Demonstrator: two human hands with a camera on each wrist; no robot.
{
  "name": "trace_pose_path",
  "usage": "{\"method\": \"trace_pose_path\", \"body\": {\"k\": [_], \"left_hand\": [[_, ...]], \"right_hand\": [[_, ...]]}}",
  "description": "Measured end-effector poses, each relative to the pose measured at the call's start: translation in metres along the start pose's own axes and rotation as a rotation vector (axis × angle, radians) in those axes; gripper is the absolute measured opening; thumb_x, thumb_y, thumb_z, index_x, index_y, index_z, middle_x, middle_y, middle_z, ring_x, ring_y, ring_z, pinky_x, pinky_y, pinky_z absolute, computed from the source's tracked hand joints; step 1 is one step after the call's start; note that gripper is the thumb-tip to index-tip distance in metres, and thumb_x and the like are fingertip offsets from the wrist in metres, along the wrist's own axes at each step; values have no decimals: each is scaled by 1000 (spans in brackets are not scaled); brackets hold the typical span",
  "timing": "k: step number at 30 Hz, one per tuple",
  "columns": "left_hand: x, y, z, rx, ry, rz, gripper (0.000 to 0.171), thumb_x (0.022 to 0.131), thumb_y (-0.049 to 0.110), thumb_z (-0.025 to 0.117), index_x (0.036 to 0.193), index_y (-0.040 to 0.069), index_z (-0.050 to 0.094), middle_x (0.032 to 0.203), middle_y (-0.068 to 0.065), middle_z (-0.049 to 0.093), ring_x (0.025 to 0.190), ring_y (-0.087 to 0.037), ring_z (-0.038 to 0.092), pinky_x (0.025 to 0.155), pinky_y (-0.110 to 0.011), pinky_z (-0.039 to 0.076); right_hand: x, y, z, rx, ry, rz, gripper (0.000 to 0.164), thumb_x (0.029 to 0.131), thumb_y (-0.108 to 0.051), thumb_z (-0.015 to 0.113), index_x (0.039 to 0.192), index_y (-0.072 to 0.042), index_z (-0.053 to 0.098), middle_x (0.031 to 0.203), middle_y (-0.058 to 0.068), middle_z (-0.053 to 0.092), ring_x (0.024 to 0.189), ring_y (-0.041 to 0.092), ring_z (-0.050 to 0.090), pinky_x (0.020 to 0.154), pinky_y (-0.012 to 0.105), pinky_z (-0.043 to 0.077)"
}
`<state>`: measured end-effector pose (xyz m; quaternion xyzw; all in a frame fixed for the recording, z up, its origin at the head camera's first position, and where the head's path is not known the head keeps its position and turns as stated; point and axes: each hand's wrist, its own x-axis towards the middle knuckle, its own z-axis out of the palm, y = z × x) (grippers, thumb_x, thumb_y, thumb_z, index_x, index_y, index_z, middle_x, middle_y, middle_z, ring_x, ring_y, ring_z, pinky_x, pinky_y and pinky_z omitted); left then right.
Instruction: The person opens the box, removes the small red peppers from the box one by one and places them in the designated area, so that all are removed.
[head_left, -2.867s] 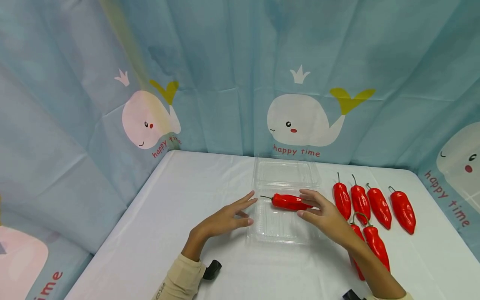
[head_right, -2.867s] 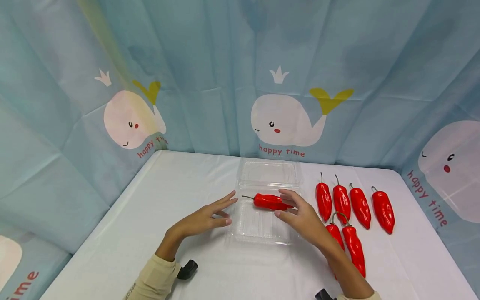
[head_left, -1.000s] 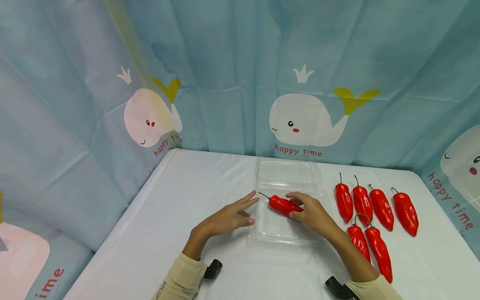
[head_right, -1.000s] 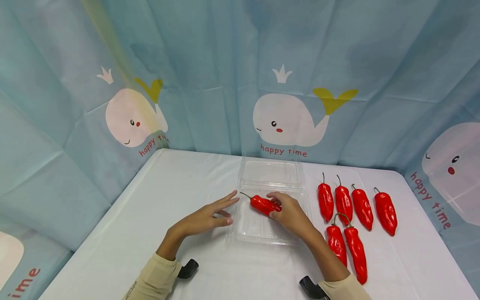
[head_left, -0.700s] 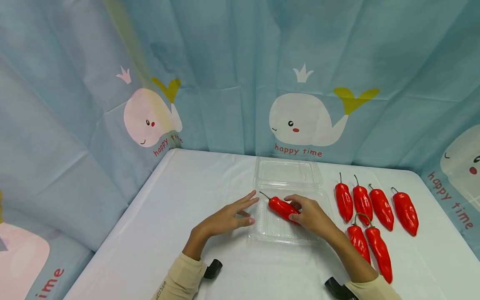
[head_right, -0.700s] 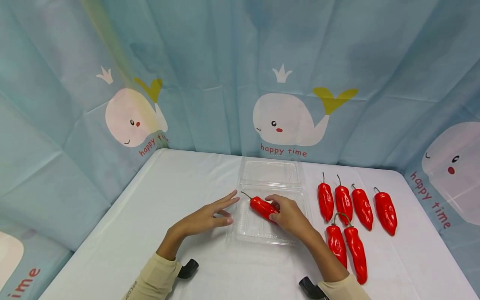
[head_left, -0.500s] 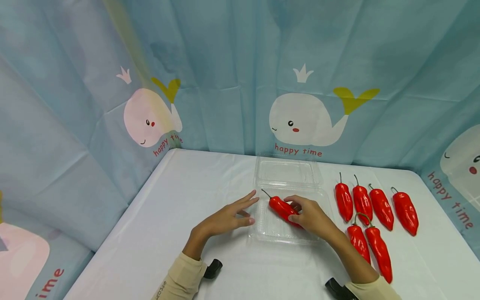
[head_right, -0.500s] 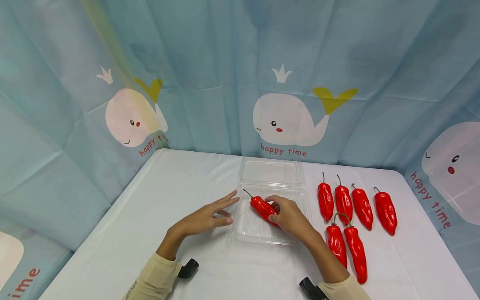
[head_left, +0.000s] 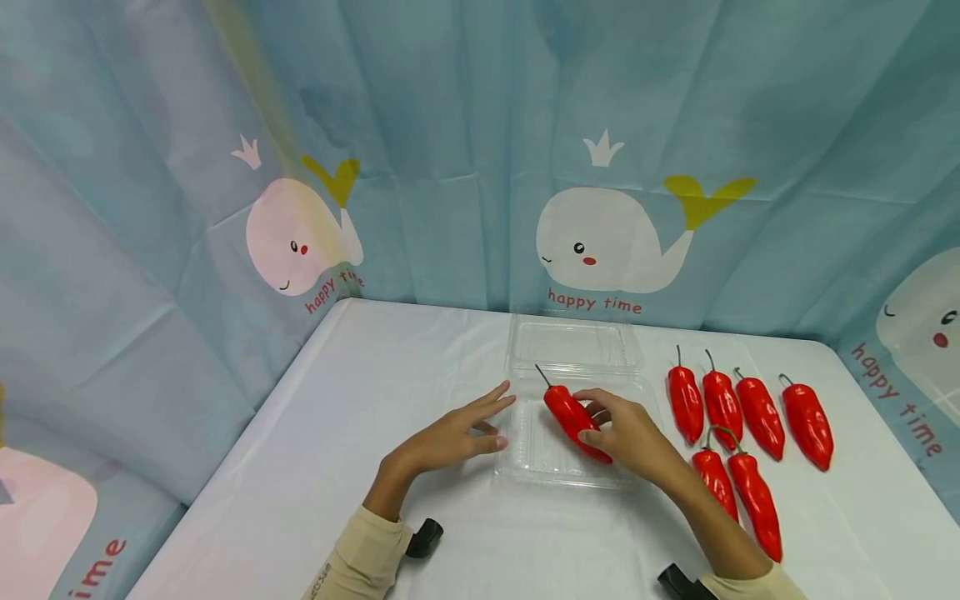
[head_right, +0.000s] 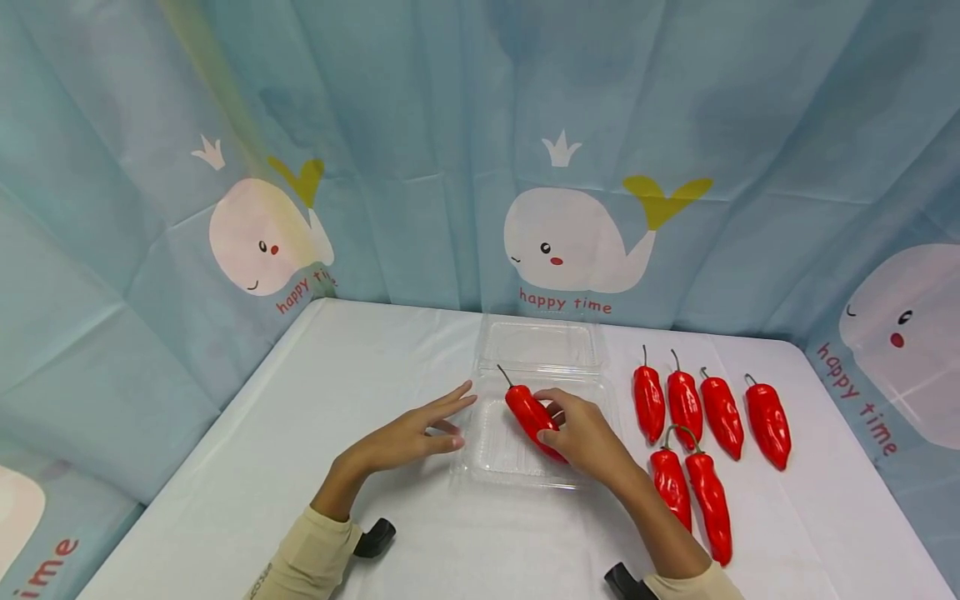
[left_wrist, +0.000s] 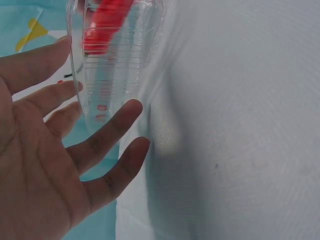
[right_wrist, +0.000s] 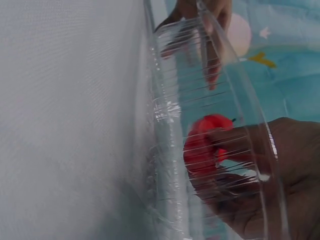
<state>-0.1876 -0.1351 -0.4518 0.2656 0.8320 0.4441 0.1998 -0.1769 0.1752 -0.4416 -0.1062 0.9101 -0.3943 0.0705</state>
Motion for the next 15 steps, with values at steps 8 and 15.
{"method": "trace_pose_path", "body": {"k": [8, 15], "left_hand": [[0, 0, 0, 1, -2, 5, 70, 106, 32, 63, 168, 18, 33, 179, 6, 14, 133, -24, 63, 114, -57, 44], [-1, 0, 0, -3, -5, -2, 71, 106, 33, 64, 168, 20, 32, 177, 18, 11, 134, -25, 61, 114, -56, 45]], "right_hand": [[-12, -6, -11, 37, 46, 15, 63, 90, -11, 83, 149, -14, 59, 129, 17, 69, 116, 36, 67, 77, 43, 65], [-21, -9, -20, 29, 98, 27, 66, 91, -17, 83, 151, -13, 57, 128, 17, 71, 115, 36, 68, 77, 42, 65]]}}
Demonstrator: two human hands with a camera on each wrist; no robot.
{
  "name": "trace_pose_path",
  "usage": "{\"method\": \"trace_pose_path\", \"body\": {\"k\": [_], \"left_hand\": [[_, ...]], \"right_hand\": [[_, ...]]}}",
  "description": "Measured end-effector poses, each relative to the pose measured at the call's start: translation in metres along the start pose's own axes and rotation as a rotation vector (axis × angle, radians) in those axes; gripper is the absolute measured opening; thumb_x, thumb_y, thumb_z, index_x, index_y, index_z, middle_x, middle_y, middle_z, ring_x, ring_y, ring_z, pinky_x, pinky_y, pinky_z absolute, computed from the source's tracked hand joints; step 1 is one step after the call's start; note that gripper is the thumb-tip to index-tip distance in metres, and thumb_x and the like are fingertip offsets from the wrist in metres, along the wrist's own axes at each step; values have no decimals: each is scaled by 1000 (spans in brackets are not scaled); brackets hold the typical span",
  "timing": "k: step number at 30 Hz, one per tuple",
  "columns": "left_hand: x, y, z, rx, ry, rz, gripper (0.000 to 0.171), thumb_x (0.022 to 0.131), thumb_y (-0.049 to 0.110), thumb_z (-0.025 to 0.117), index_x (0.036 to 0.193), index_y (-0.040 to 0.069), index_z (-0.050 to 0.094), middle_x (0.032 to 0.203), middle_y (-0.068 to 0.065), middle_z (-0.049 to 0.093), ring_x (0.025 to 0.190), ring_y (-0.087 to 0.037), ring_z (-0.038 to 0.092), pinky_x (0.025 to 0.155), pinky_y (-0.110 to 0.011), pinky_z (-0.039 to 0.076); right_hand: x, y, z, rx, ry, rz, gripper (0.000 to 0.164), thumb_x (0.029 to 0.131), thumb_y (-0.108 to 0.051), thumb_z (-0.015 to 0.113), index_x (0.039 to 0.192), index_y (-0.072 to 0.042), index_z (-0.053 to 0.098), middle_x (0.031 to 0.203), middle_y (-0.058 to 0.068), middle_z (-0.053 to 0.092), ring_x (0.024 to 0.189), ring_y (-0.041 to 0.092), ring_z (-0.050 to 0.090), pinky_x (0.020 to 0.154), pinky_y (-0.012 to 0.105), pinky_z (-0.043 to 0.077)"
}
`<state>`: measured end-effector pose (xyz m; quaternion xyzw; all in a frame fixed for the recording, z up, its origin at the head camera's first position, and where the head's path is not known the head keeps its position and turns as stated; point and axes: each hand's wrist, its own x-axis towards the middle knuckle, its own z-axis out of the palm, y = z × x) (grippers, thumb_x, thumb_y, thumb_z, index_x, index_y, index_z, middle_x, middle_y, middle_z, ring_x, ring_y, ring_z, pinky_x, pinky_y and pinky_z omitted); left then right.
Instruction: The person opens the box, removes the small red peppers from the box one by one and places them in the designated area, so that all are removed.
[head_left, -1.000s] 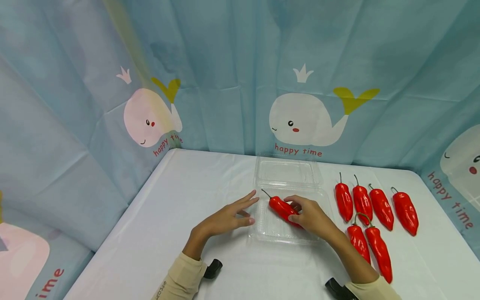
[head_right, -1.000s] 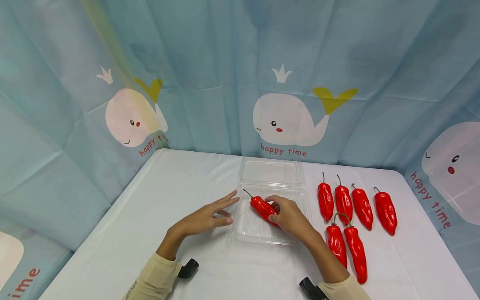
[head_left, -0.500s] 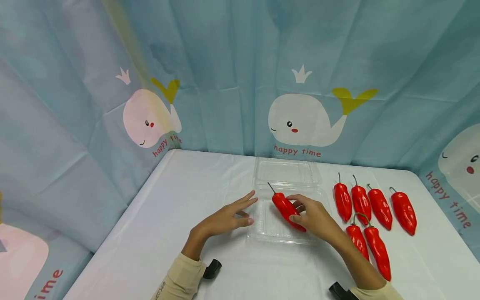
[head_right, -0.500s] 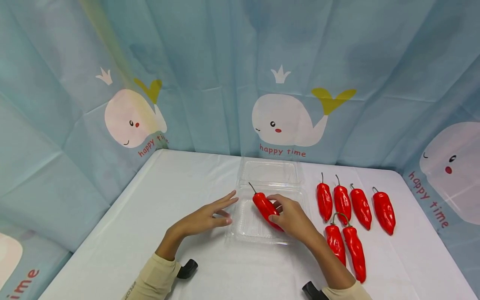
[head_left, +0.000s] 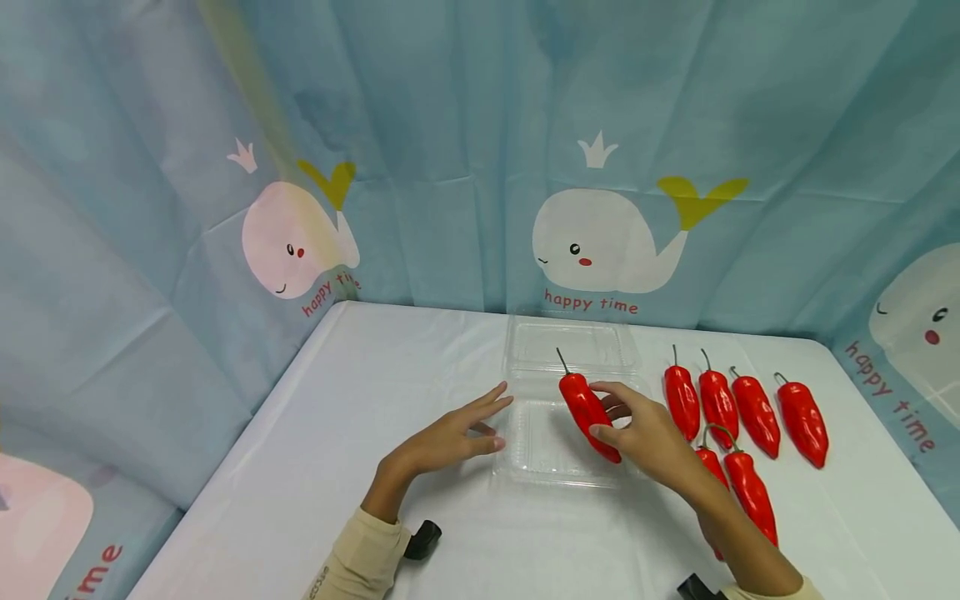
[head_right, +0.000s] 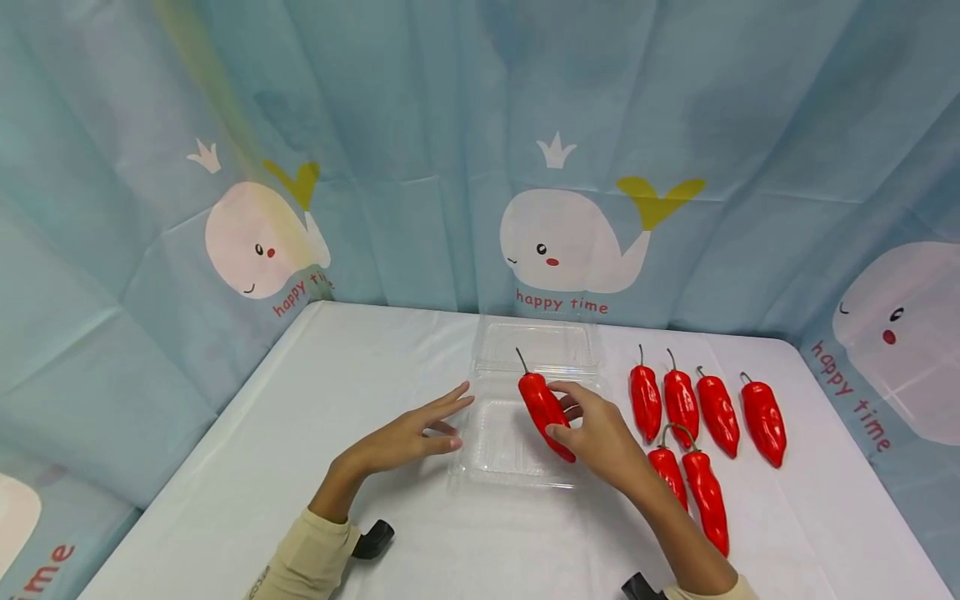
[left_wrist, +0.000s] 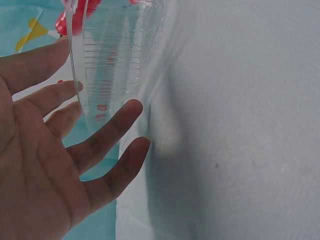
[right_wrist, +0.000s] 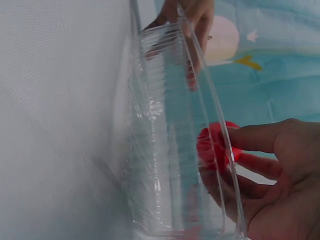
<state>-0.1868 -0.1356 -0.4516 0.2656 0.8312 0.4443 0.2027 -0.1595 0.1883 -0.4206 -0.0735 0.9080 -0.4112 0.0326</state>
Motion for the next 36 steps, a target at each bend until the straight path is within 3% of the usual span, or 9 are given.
{"method": "trace_pose_path", "body": {"k": [12, 20, 22, 26, 29, 36], "left_hand": [[-1, -1, 0, 0, -1, 6, 71, 106, 32, 64, 169, 20, 31, 176, 21, 10, 135, -26, 61, 112, -54, 46], [0, -2, -1, 0, -4, 16, 71, 107, 32, 63, 168, 18, 31, 179, 8, 11, 134, -26, 61, 109, -53, 48], [-1, -2, -1, 1, -5, 19, 71, 107, 32, 63, 168, 17, 31, 179, 7, 11, 134, -26, 62, 110, -53, 48], [-1, -1, -1, 4, -6, 18, 71, 106, 32, 64, 168, 18, 31, 179, 7, 12, 134, -26, 62, 109, -53, 48], [-1, -1, -1, 4, -8, 18, 71, 106, 32, 64, 168, 18, 31, 179, 7, 11, 134, -27, 62, 109, -53, 48], [-1, -1, -1, 9, -8, 11, 71, 106, 32, 64, 169, 19, 31, 179, 8, 11, 134, -26, 61, 110, -53, 47]], "right_hand": [[-18, 1, -18, 8, 84, -21, 71, 90, -21, 85, 153, -9, 54, 128, 20, 71, 112, 36, 69, 77, 40, 65], [-28, 9, -31, 7, 127, -39, 70, 94, -24, 83, 155, -11, 52, 128, 18, 71, 114, 33, 69, 79, 27, 61], [-31, 11, -35, -1, 132, -33, 70, 94, -27, 82, 156, -13, 51, 129, 17, 70, 115, 33, 68, 81, 29, 61], [-38, 16, -42, -5, 134, -16, 72, 95, -30, 81, 157, -13, 49, 132, 20, 68, 118, 37, 66, 86, 44, 63], [-42, 22, -45, -13, 138, 1, 74, 95, -28, 81, 158, -11, 47, 134, 24, 66, 119, 43, 65, 83, 52, 64], [-50, 34, -55, -40, 143, 65, 78, 95, -32, 81, 160, -11, 45, 136, 27, 64, 121, 48, 63, 77, 49, 65]]}}
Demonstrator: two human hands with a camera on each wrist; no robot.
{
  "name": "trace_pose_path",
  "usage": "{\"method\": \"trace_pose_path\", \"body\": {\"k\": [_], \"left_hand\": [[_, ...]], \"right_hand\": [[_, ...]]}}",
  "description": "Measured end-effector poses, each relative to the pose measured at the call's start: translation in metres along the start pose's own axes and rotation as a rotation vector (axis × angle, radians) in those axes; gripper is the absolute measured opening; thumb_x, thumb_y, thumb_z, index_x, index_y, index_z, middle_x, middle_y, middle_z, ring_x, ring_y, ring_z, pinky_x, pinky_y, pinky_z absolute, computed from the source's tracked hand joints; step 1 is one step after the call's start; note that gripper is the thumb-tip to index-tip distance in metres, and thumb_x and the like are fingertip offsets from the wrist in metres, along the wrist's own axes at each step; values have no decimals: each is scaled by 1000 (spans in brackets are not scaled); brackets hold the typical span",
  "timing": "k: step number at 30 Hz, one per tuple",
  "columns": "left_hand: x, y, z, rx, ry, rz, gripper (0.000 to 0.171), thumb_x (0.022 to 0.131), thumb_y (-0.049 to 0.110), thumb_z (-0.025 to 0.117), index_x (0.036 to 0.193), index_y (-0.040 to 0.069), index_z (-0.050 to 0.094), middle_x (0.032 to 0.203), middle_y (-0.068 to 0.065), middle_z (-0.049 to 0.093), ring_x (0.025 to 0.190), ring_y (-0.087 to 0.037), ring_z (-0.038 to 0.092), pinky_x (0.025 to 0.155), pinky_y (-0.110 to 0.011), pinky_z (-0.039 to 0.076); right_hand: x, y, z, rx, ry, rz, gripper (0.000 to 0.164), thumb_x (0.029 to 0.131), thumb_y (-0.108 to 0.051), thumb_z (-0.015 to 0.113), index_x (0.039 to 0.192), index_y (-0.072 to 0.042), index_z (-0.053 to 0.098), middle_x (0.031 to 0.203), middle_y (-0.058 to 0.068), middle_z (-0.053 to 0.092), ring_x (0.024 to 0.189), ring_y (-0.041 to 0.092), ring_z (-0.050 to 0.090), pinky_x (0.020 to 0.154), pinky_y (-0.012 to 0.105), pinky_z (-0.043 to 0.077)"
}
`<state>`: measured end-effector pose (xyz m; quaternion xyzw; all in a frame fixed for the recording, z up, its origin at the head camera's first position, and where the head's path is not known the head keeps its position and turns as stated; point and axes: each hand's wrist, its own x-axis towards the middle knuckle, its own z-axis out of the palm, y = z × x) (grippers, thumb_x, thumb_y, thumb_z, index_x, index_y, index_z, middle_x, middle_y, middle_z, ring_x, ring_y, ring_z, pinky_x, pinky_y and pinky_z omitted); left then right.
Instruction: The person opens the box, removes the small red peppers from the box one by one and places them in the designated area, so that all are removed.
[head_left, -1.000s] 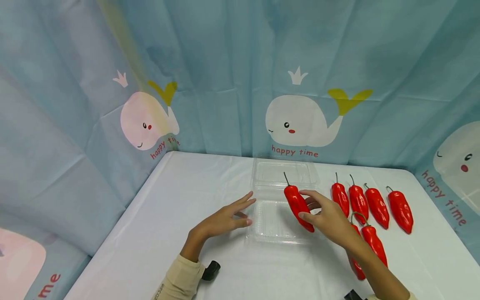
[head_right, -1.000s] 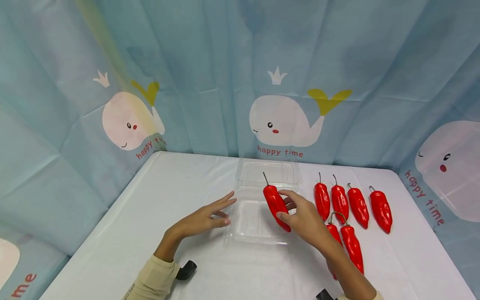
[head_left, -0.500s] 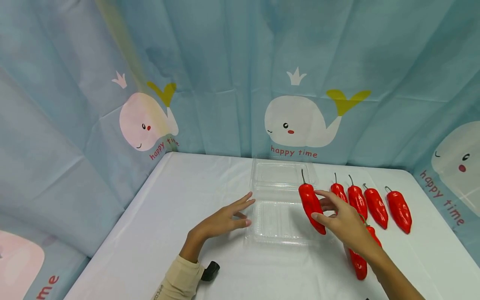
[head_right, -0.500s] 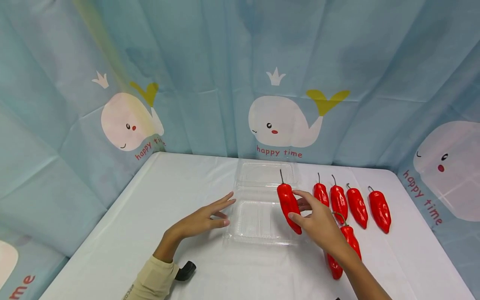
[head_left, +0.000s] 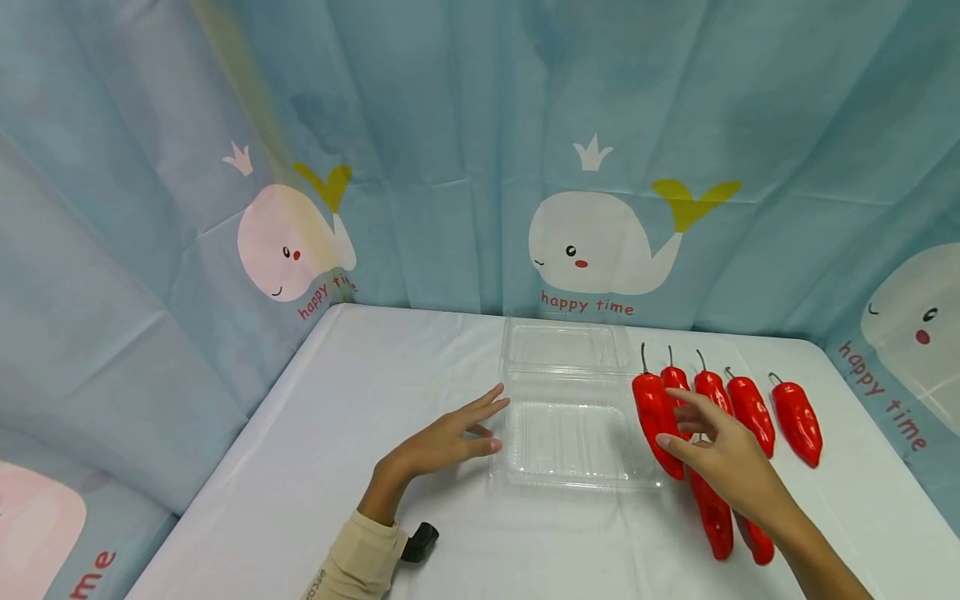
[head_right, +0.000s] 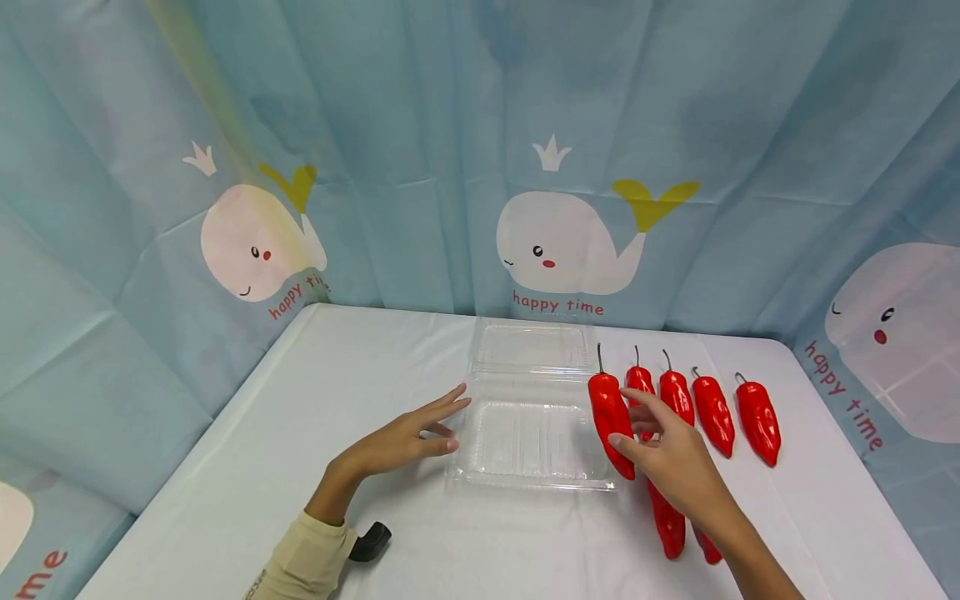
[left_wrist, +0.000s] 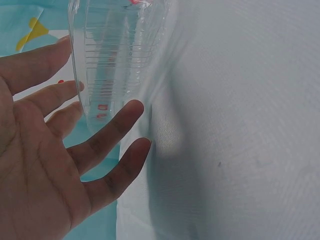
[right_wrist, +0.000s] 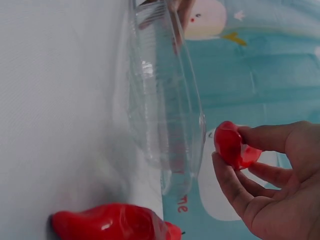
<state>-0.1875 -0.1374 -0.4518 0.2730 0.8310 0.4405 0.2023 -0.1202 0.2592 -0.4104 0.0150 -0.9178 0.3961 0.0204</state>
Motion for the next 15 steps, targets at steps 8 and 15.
{"method": "trace_pose_path", "body": {"k": [8, 15], "left_hand": [[-2, -1, 1, -2, 5, 2, 71, 107, 32, 63, 168, 18, 32, 179, 9, 11, 134, -25, 62, 109, -52, 48], [0, -1, 1, 12, 5, 6, 71, 107, 33, 63, 169, 18, 31, 179, 6, 12, 134, -26, 62, 108, -53, 49]], "right_hand": [[-8, 14, -11, 12, 3, 47, 78, 97, -29, 79, 160, -4, 42, 138, 32, 60, 122, 52, 61, 76, 47, 65], [-14, 27, -21, -19, 6, 89, 80, 98, -31, 78, 161, -2, 39, 141, 35, 57, 123, 55, 59, 76, 49, 65]]}}
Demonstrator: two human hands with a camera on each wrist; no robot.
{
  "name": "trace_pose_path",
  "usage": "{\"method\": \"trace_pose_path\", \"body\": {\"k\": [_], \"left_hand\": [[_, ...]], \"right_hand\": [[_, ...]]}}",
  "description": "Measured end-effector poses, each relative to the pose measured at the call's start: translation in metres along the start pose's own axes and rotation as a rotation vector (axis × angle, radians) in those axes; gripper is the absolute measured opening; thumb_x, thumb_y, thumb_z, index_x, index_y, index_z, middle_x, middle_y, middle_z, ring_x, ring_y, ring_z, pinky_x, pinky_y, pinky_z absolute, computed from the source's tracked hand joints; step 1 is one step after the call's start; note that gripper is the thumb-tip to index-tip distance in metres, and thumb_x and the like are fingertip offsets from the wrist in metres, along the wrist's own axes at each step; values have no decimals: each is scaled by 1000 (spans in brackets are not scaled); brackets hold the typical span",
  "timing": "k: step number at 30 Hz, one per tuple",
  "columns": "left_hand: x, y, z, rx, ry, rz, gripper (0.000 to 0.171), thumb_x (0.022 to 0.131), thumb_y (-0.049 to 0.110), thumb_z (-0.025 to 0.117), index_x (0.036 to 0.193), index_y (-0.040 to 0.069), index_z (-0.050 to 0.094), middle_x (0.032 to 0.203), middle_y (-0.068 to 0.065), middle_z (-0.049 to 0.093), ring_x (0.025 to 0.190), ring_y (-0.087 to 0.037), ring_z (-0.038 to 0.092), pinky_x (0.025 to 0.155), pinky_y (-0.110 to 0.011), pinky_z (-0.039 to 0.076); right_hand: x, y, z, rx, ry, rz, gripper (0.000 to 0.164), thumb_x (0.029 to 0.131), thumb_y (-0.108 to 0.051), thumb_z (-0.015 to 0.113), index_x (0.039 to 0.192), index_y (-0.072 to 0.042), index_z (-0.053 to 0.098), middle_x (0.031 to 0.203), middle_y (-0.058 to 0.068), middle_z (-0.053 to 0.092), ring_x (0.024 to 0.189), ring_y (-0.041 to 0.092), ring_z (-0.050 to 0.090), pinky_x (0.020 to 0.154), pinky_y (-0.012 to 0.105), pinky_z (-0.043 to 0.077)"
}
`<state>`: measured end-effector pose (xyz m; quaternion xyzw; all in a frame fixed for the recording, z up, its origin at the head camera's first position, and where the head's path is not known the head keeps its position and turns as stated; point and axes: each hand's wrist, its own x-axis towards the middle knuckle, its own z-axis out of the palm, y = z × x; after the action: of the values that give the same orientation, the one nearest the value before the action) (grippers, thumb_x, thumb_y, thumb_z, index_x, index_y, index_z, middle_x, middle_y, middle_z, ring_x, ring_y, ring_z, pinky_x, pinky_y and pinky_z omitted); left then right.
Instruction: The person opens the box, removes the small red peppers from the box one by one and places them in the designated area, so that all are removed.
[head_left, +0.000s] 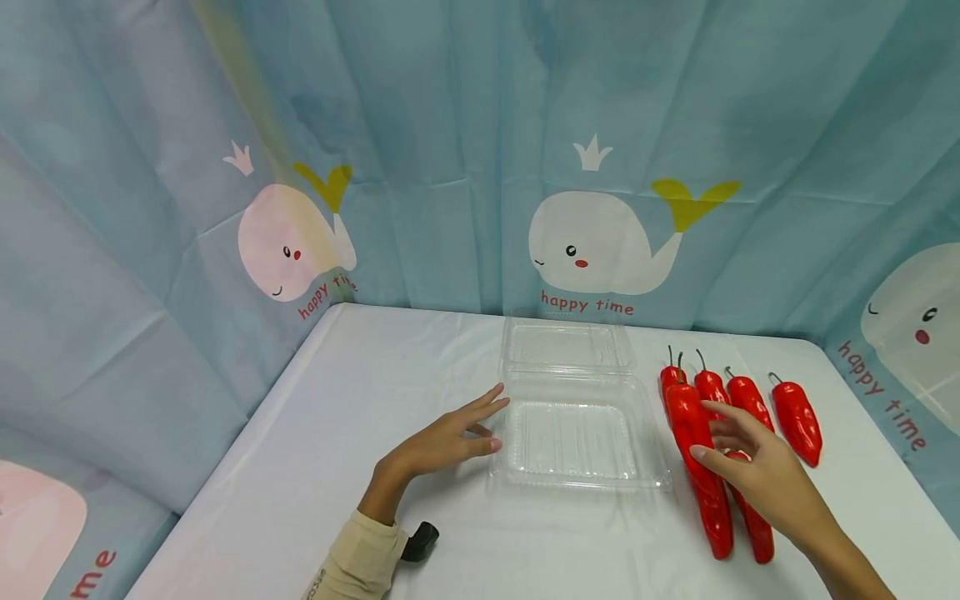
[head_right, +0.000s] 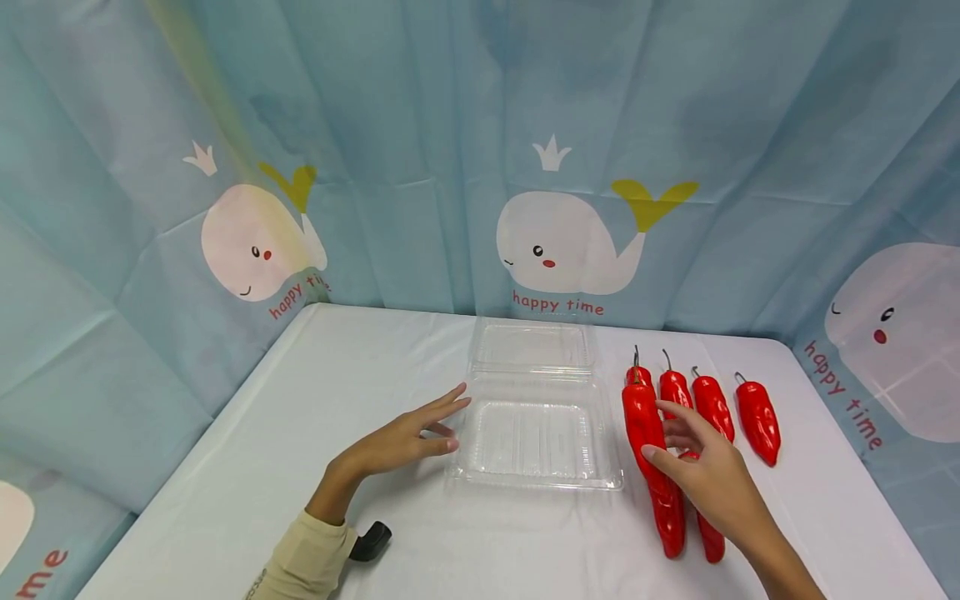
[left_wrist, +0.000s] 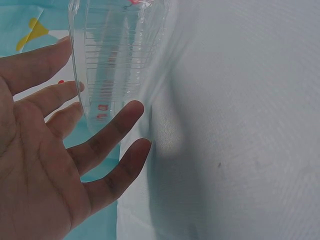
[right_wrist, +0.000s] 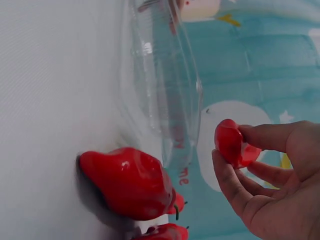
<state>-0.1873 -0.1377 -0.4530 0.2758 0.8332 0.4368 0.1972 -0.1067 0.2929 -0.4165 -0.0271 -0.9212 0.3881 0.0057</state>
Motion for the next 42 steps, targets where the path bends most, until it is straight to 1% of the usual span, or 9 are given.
{"method": "trace_pose_path", "body": {"k": [4, 12, 20, 27, 30, 37, 42], "left_hand": [[0, -1, 0, 5, -2, 4, 71, 107, 32, 62, 169, 17, 31, 179, 5, 12, 134, -27, 62, 108, -53, 49], [0, 1, 1, 6, -6, 5, 71, 107, 32, 62, 169, 17, 31, 179, 5, 12, 134, -27, 62, 108, -53, 48], [2, 1, 1, 4, -6, 11, 71, 107, 32, 63, 168, 17, 31, 179, 4, 13, 133, -27, 62, 110, -56, 47], [1, 0, 1, 7, -4, -2, 71, 107, 32, 64, 169, 18, 31, 179, 6, 12, 134, -26, 61, 109, -54, 48], [0, 1, 1, 5, -3, -6, 71, 107, 32, 64, 169, 19, 31, 179, 8, 11, 134, -26, 61, 109, -53, 48], [0, 1, 1, 5, -5, 4, 71, 107, 32, 63, 169, 18, 31, 179, 4, 12, 134, -27, 61, 107, -53, 49], [0, 1, 0, 3, -2, 11, 70, 108, 32, 63, 168, 17, 32, 179, 4, 13, 133, -27, 62, 106, -53, 50]], "right_hand": [[-2, 7, -5, 5, -2, 37, 83, 98, -33, 78, 162, -1, 36, 142, 37, 54, 125, 57, 57, 77, 52, 65], [-5, 20, -12, -2, 16, 93, 85, 98, -34, 77, 162, 0, 34, 143, 38, 53, 126, 57, 56, 76, 48, 65], [-10, 34, -18, -14, 11, 150, 89, 100, -44, 73, 164, 0, 30, 149, 41, 47, 129, 58, 52, 80, 51, 64], [-13, 46, -23, -22, 15, 205, 90, 102, -45, 69, 165, 3, 26, 150, 43, 43, 131, 60, 49, 85, 54, 63], [-16, 50, -24, -25, 27, 228, 90, 103, -45, 68, 165, 4, 25, 150, 44, 42, 131, 62, 48, 85, 55, 63], [-20, 58, -27, 15, 42, 343, 94, 102, -47, 69, 167, 0, 20, 154, 42, 40, 133, 59, 48, 87, 56, 62], [-20, 62, -27, 38, 66, 410, 94, 101, -44, 70, 167, 0, 20, 154, 41, 39, 133, 57, 48, 86, 56, 62]]}}
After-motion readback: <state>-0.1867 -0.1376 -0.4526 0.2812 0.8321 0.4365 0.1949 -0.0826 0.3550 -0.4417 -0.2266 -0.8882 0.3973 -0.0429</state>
